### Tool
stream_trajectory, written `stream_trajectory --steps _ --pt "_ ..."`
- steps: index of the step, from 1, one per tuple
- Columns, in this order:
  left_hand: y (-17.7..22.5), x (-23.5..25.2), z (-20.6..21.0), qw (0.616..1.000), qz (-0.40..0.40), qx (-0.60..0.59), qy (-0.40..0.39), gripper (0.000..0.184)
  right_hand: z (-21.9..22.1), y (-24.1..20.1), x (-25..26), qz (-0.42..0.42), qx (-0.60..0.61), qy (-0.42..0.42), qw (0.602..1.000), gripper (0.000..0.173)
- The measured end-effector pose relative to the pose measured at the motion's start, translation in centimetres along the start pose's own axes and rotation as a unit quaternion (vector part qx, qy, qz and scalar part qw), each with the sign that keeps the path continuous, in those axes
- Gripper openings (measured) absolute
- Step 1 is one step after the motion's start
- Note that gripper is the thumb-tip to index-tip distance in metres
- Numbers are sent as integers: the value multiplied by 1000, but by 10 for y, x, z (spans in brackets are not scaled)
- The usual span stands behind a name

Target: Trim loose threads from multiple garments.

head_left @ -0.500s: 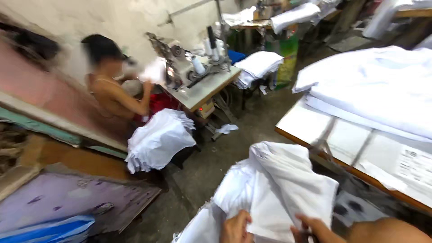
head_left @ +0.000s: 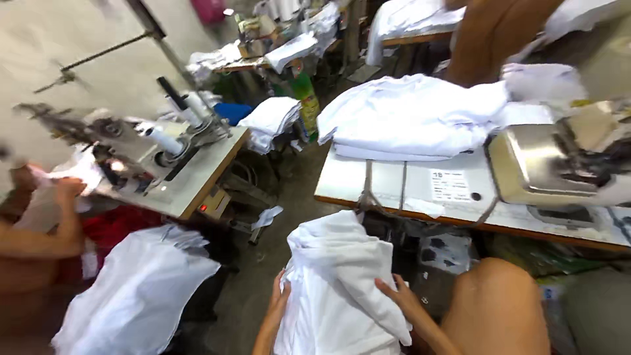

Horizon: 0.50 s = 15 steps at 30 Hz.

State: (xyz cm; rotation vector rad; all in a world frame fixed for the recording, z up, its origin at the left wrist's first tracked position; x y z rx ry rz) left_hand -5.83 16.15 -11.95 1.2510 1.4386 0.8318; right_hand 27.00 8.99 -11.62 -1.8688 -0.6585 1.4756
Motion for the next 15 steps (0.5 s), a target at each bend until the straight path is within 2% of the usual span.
stream_trajectory --steps 4,6,9,12,15 --pt "11 30 8 995 -44 -22 -83 78 -6 3 -4 62 -32 -1 998 86" --pt "13 35 5 991 -78 -70 -88 66 -4 12 -7 63 -30 -19 997 90" --pt "16 38 3 980 -113 -123 -107 65 -7 19 -13 43 19 -39 998 84" --pt "31 18 9 980 -66 -157 -102 56 -13 9 -37 23 115 -87 989 72" --pt "40 -3 14 982 -42 -168 -74 58 -14 18 -41 42 192 -123 973 67"
Point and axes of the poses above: each hand's wrist, its own x-axis towards the middle knuckle, its own z-axis out of the palm, y = z × x, the point moved 2 cm from there along x, towards the middle knuckle, and after that the axes turned 3 degrees about z, right-handed, at the moved point
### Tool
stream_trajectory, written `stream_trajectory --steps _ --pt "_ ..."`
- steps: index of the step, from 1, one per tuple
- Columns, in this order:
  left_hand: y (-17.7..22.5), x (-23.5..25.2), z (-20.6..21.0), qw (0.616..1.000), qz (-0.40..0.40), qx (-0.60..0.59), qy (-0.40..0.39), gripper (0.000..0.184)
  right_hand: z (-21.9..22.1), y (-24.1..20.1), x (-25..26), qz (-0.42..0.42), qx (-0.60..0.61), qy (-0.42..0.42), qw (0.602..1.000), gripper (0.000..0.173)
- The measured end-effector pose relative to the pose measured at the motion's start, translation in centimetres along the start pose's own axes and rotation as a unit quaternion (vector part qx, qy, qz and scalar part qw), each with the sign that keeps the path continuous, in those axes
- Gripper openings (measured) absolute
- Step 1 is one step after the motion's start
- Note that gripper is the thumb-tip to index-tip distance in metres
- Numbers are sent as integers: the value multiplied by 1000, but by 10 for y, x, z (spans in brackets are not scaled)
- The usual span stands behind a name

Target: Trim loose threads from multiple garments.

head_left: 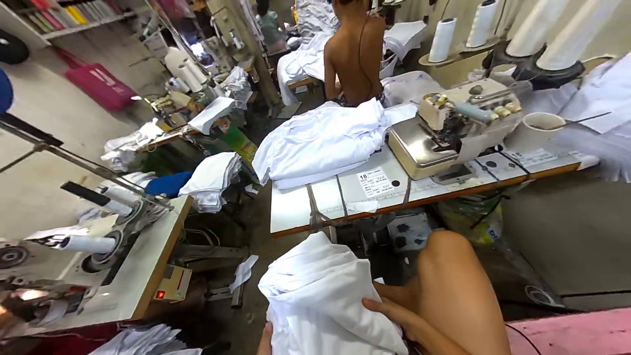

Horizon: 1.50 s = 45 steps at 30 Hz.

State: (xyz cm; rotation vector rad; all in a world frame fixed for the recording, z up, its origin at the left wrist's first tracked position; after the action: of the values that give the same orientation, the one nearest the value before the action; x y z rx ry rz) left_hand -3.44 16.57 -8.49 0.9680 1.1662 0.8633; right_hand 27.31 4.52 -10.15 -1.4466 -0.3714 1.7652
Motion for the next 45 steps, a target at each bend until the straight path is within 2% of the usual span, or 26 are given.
stream_trajectory --steps 3,6,11,13,14,17,19,21,22,23,25,26,28,29,32,38,45 --pt "18 -12 17 999 -13 40 31 44 -4 -3 -8 4 82 -13 997 54" --pt "44 -21 37 997 -15 30 68 36 3 -17 -24 -34 166 -17 985 37" --pt "62 5 71 986 117 56 104 28 -14 -54 -11 -90 138 54 985 45" --pt "74 22 88 979 167 42 110 28 -20 -89 -3 -109 120 78 984 51" --pt "83 31 96 974 193 40 109 28 -21 -115 -10 -125 103 81 984 52" --pt "115 71 123 962 248 30 106 27 -34 -201 -22 -198 41 71 977 42" --pt "137 101 147 973 223 10 54 28 -58 -255 -3 -213 -53 75 973 39" --pt "148 142 167 984 168 42 -29 29 -96 -300 25 -173 -217 148 949 54" --pt "149 172 176 987 138 81 -32 29 -115 -315 42 -149 -289 211 922 64" --pt "148 203 182 981 125 143 -50 44 -131 -326 56 -129 -347 281 885 73" --pt "143 253 199 947 162 273 -46 79 -145 -334 83 -109 -403 390 821 75" --pt "135 269 213 914 201 351 -33 88 -147 -330 101 -106 -403 424 804 72" --pt "107 289 244 833 240 497 -24 97 -148 -307 139 -97 -378 458 799 69" --pt "95 294 254 811 230 537 -22 102 -148 -295 152 -95 -359 475 798 67" --pt "85 303 266 813 219 539 3 106 -153 -284 163 -115 -309 517 790 60" --pt "82 305 270 837 206 507 14 107 -153 -287 166 -145 -327 529 769 53" --pt "86 328 287 832 204 515 6 133 -153 -298 173 -160 -386 534 735 49"
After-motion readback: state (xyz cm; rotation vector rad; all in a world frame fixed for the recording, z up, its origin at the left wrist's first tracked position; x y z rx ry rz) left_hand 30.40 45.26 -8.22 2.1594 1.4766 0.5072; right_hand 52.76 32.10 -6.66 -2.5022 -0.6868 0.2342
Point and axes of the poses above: each hand's wrist, its own x-axis towards the middle knuckle, its own z-axis out of the palm, y = z × x, the point moved 2 cm from there along x, towards the middle knuckle, and after that the axes turned 3 degrees about z, right-handed, at the moved point
